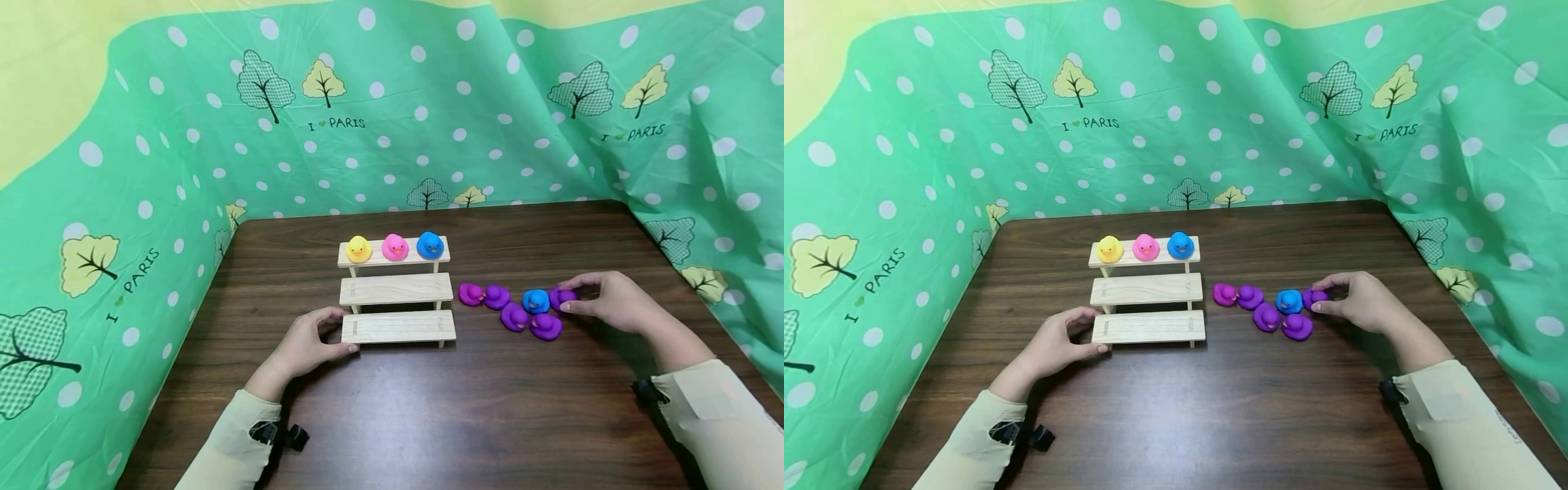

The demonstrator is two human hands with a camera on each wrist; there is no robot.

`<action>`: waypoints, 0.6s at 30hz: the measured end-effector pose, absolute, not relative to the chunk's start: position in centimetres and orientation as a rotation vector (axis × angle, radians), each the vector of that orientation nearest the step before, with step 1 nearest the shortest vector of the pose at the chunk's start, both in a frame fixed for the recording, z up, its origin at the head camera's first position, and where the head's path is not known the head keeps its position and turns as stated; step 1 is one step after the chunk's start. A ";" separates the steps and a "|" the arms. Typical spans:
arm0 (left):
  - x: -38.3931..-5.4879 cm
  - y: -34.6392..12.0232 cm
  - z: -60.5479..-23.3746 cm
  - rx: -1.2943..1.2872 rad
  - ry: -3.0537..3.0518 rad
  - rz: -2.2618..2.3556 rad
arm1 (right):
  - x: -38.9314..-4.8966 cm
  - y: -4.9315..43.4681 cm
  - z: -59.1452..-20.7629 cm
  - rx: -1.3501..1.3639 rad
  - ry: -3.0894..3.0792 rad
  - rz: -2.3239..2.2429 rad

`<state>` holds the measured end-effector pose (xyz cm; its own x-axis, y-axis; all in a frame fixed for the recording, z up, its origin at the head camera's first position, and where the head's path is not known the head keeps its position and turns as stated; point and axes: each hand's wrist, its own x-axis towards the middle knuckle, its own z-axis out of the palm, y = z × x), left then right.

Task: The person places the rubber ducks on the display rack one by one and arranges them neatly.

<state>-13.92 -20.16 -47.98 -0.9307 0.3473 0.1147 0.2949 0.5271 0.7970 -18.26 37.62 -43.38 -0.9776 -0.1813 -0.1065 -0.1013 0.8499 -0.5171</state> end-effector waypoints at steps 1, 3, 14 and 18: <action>-13.9 -20.2 -48.0 0.567 2.695 1.386 | -18.3 37.6 -43.3 -0.218 2.876 -0.790; -13.9 -20.2 -48.0 0.568 2.699 1.382 | -18.2 37.6 -43.2 -0.212 2.879 -0.793; -13.9 -20.1 -48.0 0.565 2.700 1.381 | -18.1 36.6 -42.0 -0.197 2.947 -0.862; -13.9 -20.1 -47.9 0.560 2.701 1.381 | -18.0 36.1 -41.6 -0.211 2.991 -0.884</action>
